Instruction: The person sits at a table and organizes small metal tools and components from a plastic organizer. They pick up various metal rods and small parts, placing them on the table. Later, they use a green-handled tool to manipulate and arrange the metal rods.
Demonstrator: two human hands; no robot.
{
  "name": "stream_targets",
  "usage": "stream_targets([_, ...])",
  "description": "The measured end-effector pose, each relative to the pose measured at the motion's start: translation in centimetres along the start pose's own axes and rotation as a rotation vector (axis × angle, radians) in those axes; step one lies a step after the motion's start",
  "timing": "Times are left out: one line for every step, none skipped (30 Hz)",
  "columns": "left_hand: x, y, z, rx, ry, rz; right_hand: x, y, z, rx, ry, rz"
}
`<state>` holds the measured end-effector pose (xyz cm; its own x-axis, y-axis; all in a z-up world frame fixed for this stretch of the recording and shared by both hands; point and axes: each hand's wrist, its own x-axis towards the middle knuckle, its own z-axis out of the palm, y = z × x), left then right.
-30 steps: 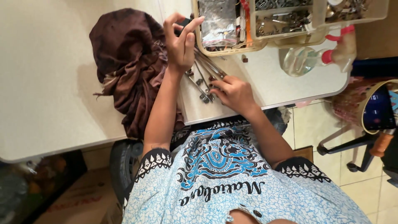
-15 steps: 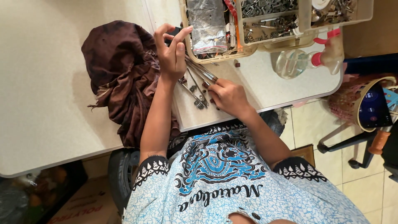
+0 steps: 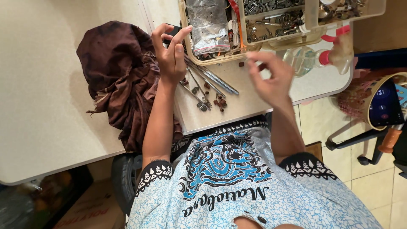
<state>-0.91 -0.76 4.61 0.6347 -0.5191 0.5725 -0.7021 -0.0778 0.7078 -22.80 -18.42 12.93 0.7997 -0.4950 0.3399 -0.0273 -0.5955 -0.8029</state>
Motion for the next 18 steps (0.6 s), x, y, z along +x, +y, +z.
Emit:
stream_targets([0.0,0.0,0.0,0.003,0.000,0.002,0.5,0.3,-0.4,0.013,0.057,-0.003])
stream_targets([0.1,0.0,0.0,0.006,0.001,0.003,0.8,0.6,-0.8,0.008,0.086,-0.010])
stream_targets([0.1,0.0,0.0,0.007,0.001,0.006,1.1,0.7,-1.2,0.003,0.116,-0.018])
stream_targets([0.1,0.0,0.1,0.007,-0.001,0.005,1.4,0.8,-1.4,-0.002,0.146,-0.027])
stream_targets([0.1,0.0,0.1,0.007,-0.004,0.004,1.6,1.0,-1.4,0.030,0.169,-0.014])
stream_targets([0.2,0.0,0.1,0.008,-0.008,0.003,1.8,1.1,-1.4,0.062,0.193,0.000])
stream_targets([0.2,0.0,0.1,0.005,-0.008,0.001,2.0,1.1,-1.3,0.093,0.216,0.012])
stream_targets([0.2,-0.1,0.2,0.003,-0.008,-0.002,2.1,1.2,-1.2,0.049,0.221,0.008])
stream_targets([0.2,-0.1,0.2,0.000,-0.009,-0.006,2.3,1.3,-1.2,0.005,0.225,0.005])
stream_targets([0.2,0.0,0.2,-0.004,-0.011,-0.011,2.4,1.4,-1.2,-0.039,0.228,0.003])
stream_targets([0.3,0.0,0.2,-0.008,-0.013,-0.015,2.6,1.5,-1.0,-0.026,0.231,0.010])
stream_targets([0.3,0.1,0.2,-0.013,-0.014,-0.018,2.9,1.6,-0.8,-0.013,0.234,0.017])
stream_targets([0.4,0.1,0.2,-0.017,-0.014,-0.015,3.2,1.8,-0.6,0.000,0.239,0.025])
stream_targets([0.5,0.1,0.2,-0.021,-0.013,-0.012,3.5,2.0,-0.5,-0.005,0.242,0.037])
stream_targets([0.5,0.2,0.1,-0.024,-0.013,-0.010,3.9,2.2,-0.3,-0.009,0.244,0.050])
stream_targets([0.5,0.2,0.1,-0.022,-0.013,-0.011,4.2,2.3,-0.1,-0.013,0.246,0.062])
stream_targets([0.6,0.2,0.1,-0.019,-0.013,-0.011,4.4,2.3,0.0,0.006,0.246,0.079])
stream_targets([0.6,0.2,0.1,-0.017,-0.013,-0.011,4.5,2.4,0.1,0.024,0.246,0.096])
